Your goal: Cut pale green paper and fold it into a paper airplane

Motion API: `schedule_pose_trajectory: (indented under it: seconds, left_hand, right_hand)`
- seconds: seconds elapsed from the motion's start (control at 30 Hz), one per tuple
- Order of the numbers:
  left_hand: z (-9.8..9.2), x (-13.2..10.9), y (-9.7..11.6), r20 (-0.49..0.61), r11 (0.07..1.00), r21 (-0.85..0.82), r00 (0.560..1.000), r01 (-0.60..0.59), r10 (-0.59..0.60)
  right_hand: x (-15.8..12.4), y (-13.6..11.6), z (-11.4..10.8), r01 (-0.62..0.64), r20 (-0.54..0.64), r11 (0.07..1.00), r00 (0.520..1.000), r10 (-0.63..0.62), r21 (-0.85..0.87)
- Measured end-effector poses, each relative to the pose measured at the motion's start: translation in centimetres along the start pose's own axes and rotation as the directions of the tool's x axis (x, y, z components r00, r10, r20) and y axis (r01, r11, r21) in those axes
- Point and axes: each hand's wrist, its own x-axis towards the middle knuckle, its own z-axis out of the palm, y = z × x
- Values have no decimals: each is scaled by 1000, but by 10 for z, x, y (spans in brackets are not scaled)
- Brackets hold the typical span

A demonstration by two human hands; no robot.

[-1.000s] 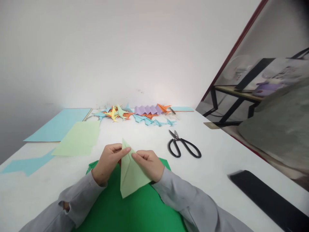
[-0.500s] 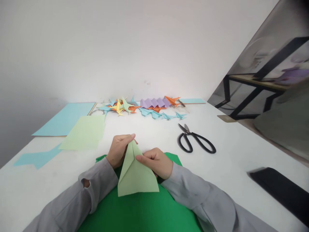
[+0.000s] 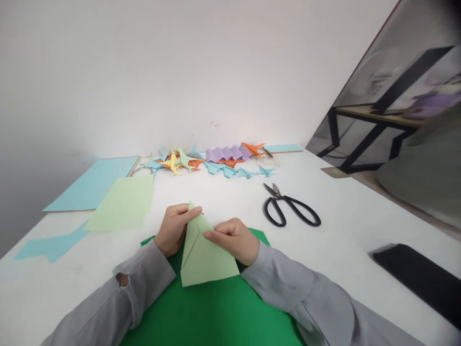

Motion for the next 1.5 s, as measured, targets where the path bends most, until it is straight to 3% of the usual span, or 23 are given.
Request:
schedule_pose_trajectory:
  seconds: [0.27, 0.43, 0.77, 0.9, 1.03, 1.2, 1.33, 1.43, 1.5]
  left_hand:
    - [2, -1, 12, -115, 996, 88, 993, 10, 0]
    - [3, 1, 10, -122, 993, 112, 992, -26, 40]
    - [-5, 10, 4, -120, 997, -78, 993, 5, -15]
    - [-5, 8, 2, 54, 981, -170, 995, 96, -88]
    - [-2, -2, 2, 179, 989, -69, 977, 129, -115]
    - [4, -15, 3, 329, 955, 103, 897, 278, -296]
    - [6, -19, -3, 405, 945, 181, 855, 274, -325]
    - [8, -18, -7, 421, 950, 200, 855, 239, -304]
    - [9, -18, -8, 399, 963, 176, 880, 203, -258]
  right_hand:
    - [-5, -3, -2, -46, 109, 999, 993, 43, 26]
    - [-5, -5, -3, -68, 152, 997, 986, 64, 23]
    - [-7, -5, -9, -86, 203, 990, 977, 62, 110]
    - [-7, -3, -10, -98, 60, 980, 994, 88, 173]
    - [-2, 1, -11, -54, 13, 958, 999, 52, 282]
    - [4, -2, -12, -20, -5, 865, 1000, 25, 502]
    - [2, -5, -13, -74, -22, 952, 996, 84, 297]
    - [0, -6, -14, -99, 20, 971, 995, 97, 216]
    - [-1, -6, -15, -99, 37, 970, 995, 93, 223]
